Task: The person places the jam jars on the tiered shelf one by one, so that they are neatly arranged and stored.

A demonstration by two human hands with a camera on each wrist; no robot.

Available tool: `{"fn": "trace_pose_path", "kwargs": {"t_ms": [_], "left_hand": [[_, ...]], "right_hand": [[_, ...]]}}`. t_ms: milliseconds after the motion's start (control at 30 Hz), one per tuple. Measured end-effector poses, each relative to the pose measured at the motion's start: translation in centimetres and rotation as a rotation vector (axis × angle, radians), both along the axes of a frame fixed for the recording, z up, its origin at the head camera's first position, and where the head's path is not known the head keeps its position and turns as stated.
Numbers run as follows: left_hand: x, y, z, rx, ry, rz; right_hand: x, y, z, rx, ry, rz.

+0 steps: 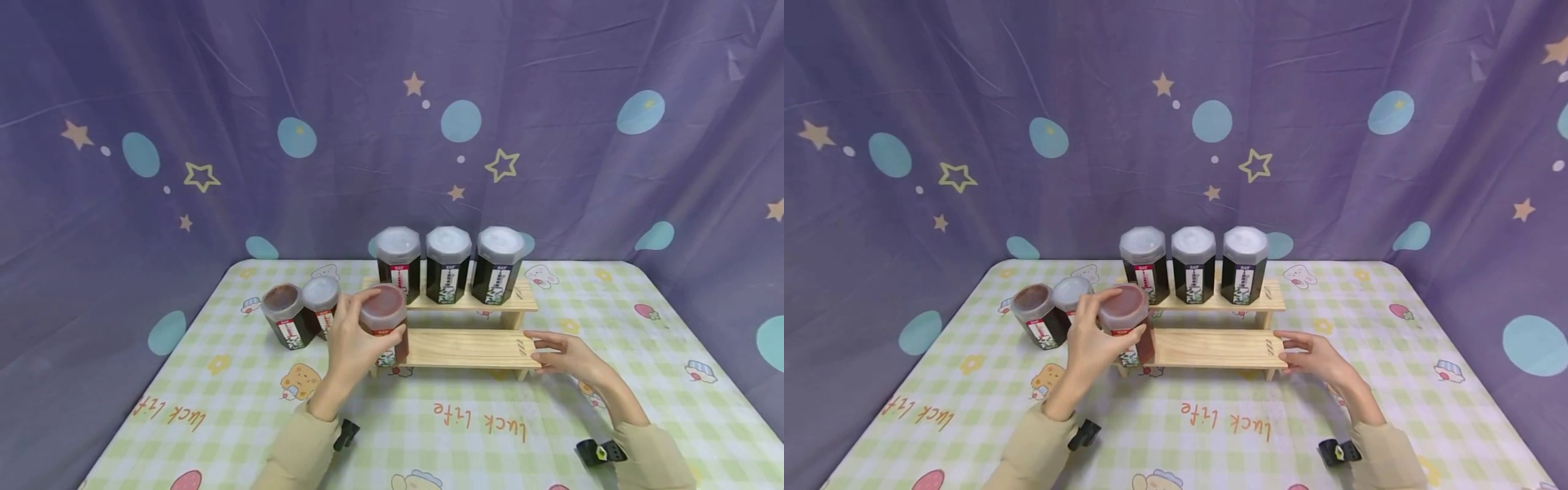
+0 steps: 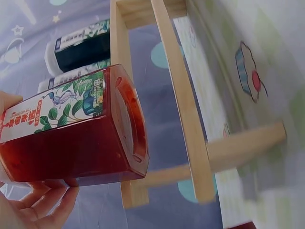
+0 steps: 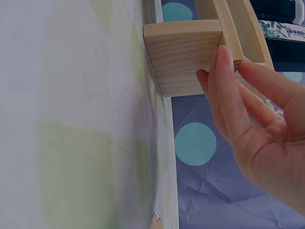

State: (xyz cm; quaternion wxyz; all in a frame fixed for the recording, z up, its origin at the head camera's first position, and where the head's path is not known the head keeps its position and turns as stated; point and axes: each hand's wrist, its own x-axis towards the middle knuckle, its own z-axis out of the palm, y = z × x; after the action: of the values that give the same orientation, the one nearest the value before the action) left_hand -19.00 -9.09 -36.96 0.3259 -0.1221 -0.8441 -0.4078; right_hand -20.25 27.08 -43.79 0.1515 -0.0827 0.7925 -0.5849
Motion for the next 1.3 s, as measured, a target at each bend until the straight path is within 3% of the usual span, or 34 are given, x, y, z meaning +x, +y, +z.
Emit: {"fn": "trace_pose_path", "kwargs": {"t_ms": [633, 1300], "left_hand": [[-0.1, 5.0, 0.3, -0.037, 0.023, -0.076], [-0.1, 9.9, -0.4, -0.076, 0.077, -0.144]], "right_hand": [[0.1, 0.0, 0.1, -0.003, -0.001, 0.008], [0.0, 0.1, -0.1, -0.019, 0.006, 0.011]]}}
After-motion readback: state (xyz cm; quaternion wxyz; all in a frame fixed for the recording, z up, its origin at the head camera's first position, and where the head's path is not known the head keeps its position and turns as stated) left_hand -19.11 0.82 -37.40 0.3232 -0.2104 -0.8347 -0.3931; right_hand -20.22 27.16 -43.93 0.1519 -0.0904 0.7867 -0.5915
